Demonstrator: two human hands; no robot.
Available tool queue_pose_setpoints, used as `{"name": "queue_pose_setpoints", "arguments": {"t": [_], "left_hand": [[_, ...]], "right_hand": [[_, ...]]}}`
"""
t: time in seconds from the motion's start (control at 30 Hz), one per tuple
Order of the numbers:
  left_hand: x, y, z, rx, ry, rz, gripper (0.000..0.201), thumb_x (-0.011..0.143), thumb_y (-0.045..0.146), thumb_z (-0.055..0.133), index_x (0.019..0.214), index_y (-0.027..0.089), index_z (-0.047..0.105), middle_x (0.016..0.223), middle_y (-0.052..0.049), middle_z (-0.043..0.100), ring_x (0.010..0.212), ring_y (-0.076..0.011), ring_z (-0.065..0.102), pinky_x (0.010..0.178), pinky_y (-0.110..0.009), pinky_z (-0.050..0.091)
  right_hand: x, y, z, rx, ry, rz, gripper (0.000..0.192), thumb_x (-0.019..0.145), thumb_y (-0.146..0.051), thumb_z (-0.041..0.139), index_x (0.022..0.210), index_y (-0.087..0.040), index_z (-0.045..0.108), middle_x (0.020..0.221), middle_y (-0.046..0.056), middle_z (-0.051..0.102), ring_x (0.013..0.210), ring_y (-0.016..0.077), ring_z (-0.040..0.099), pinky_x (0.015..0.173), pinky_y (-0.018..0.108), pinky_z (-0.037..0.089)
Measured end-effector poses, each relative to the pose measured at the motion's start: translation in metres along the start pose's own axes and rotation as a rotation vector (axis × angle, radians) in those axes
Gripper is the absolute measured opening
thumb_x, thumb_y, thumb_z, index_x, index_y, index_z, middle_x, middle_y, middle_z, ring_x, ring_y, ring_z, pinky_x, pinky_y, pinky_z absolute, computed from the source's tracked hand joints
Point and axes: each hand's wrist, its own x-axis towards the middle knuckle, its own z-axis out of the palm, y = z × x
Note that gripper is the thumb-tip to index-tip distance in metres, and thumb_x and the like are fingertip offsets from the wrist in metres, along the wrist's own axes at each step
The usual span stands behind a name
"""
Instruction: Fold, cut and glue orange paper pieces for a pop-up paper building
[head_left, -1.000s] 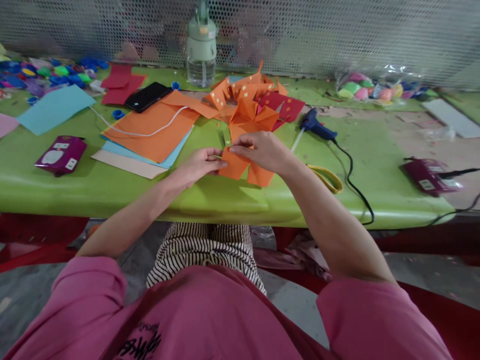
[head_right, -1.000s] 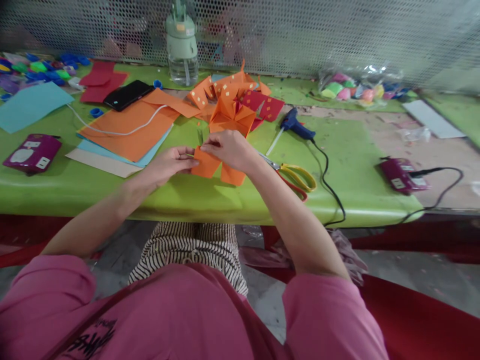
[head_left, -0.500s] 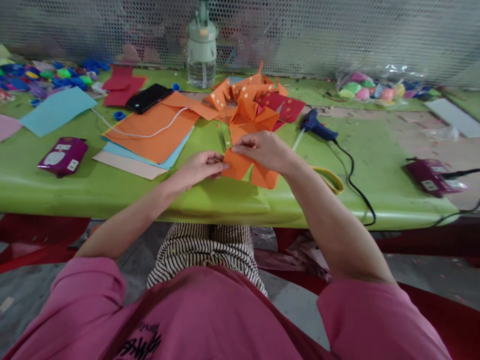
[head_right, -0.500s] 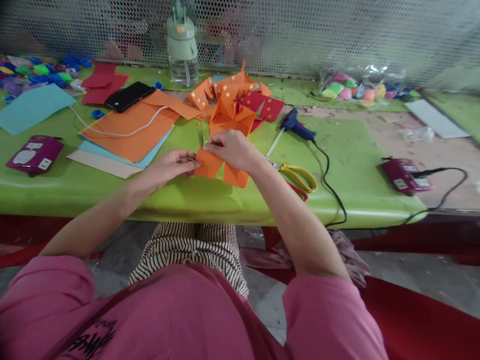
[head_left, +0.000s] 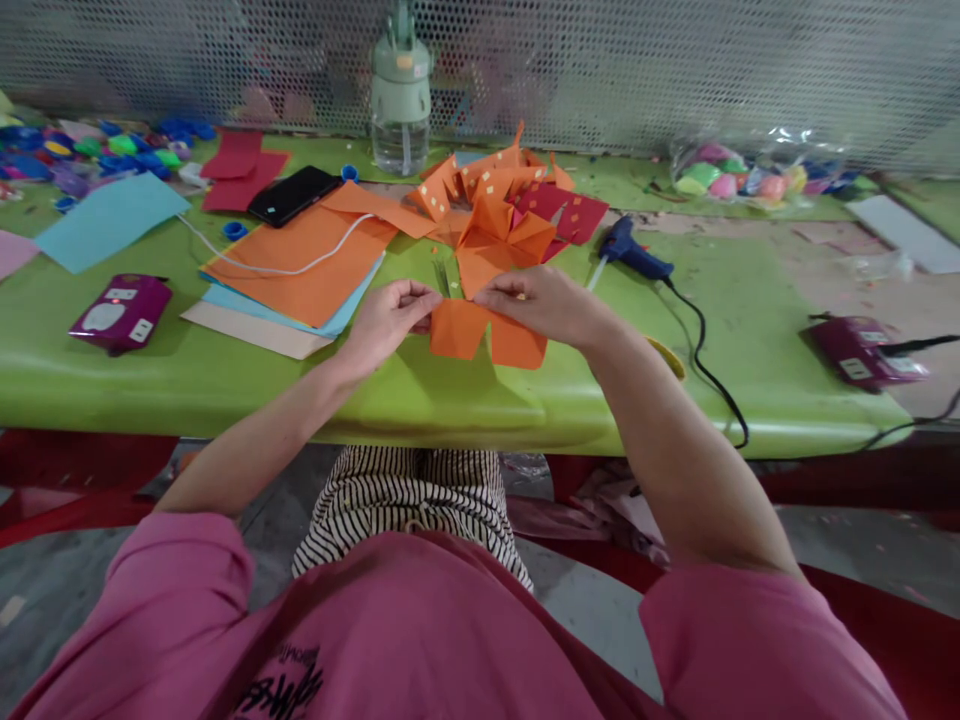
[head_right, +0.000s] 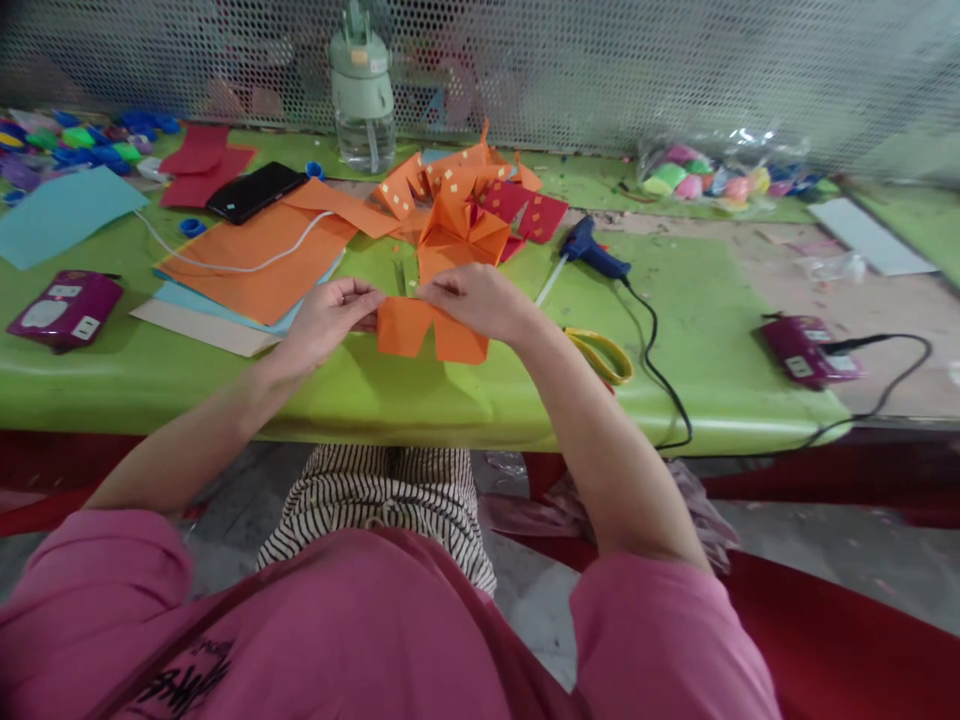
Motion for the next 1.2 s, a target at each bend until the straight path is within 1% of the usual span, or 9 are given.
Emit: {"name": "queue_pose_setpoints", "arguments": {"t": [0.1,0.2,0.33,0.6,0.73,0.87,0.97,1.07,1.2], "left_hand": [[0.0006,-0.0003,0.0002,-0.019,-0.007,0.017,0.011,0.088,0.025,0.069,0.084,0.016,0.063,0.079,-0.002,0.071,0.066,-0.0101,0.067,0.072,-0.027,0.057],[0.0004,0.0006,0.001,-0.001,0.001,0.018,0.012,0.089,0.024,0.069,0.082,0.017,0.063,0.075,-0.001,0.07,0.064,-0.01,0.066,0.071,-0.026,0.057],[-0.0007,0.0014,0.0013,-0.005,0.013,0.009,0.01,0.088,0.022,0.068,0.082,0.016,0.063,0.07,0.001,0.069,0.059,-0.0081,0.064,0.067,-0.023,0.056],[-0.0012,-0.0005,0.0009,-0.01,-0.001,-0.02,0.012,0.089,0.025,0.068,0.082,0.017,0.062,0.07,0.0,0.07,0.059,-0.0086,0.065,0.066,-0.023,0.057],[-0.003,0.0012,0.0008,-0.039,-0.029,-0.055,0.012,0.091,0.023,0.065,0.081,0.017,0.062,0.072,-0.001,0.071,0.062,-0.0084,0.066,0.067,-0.021,0.056],[-0.0054,0.0033,-0.0001,-0.022,-0.082,-0.113,0.014,0.09,0.029,0.068,0.086,0.016,0.064,0.076,-0.001,0.072,0.066,-0.0088,0.068,0.069,-0.021,0.056],[-0.0058,0.0025,0.0002,-0.011,-0.112,-0.146,0.01,0.087,0.021,0.071,0.085,0.014,0.064,0.073,0.001,0.071,0.063,-0.0077,0.067,0.068,-0.021,0.055],[-0.0057,0.0017,0.0007,-0.021,-0.126,-0.154,0.009,0.087,0.014,0.068,0.08,0.014,0.063,0.069,0.002,0.068,0.059,-0.0064,0.065,0.066,-0.02,0.054],[-0.007,0.0015,0.0001,-0.031,-0.139,-0.179,0.008,0.089,0.021,0.067,0.086,0.014,0.065,0.074,0.001,0.07,0.061,-0.0066,0.066,0.067,-0.02,0.054]], "right_hand": [[-0.002,0.0007,-0.0012,0.018,-0.014,-0.006,0.037,0.088,-0.055,0.062,0.082,-0.021,0.075,0.075,0.001,0.072,0.071,0.0162,0.059,0.063,0.029,0.04],[-0.0018,-0.0006,-0.0015,0.056,-0.047,-0.011,0.026,0.082,-0.047,0.071,0.087,-0.023,0.076,0.084,0.002,0.076,0.076,0.0177,0.064,0.067,0.029,0.043],[-0.0003,-0.0016,-0.002,0.046,-0.056,-0.013,0.017,0.081,-0.038,0.072,0.086,-0.022,0.077,0.083,0.001,0.077,0.076,0.016,0.064,0.069,0.029,0.042],[-0.0002,-0.0037,-0.0024,0.026,-0.052,0.027,0.02,0.084,-0.038,0.066,0.081,-0.02,0.076,0.075,0.0,0.072,0.07,0.0136,0.06,0.066,0.028,0.041],[-0.0001,-0.0038,-0.0044,0.011,-0.064,0.007,0.023,0.084,-0.04,0.066,0.081,-0.02,0.075,0.074,0.0,0.072,0.069,0.0135,0.058,0.065,0.028,0.04],[0.0011,-0.002,-0.0061,0.009,-0.073,0.021,0.029,0.083,-0.045,0.065,0.081,-0.019,0.075,0.075,0.001,0.072,0.072,0.0147,0.059,0.065,0.028,0.039],[0.002,-0.0001,-0.0059,0.011,-0.084,0.031,0.03,0.082,-0.045,0.065,0.082,-0.018,0.076,0.076,0.001,0.072,0.072,0.0147,0.059,0.066,0.028,0.039],[0.0019,0.0014,-0.0053,0.032,-0.094,0.031,0.028,0.082,-0.044,0.065,0.082,-0.018,0.076,0.075,0.0,0.071,0.072,0.014,0.058,0.067,0.028,0.039],[0.0003,0.0027,-0.0051,0.1,-0.067,0.05,0.027,0.08,-0.043,0.067,0.081,-0.018,0.075,0.077,0.001,0.072,0.071,0.0136,0.057,0.066,0.028,0.039]]}}
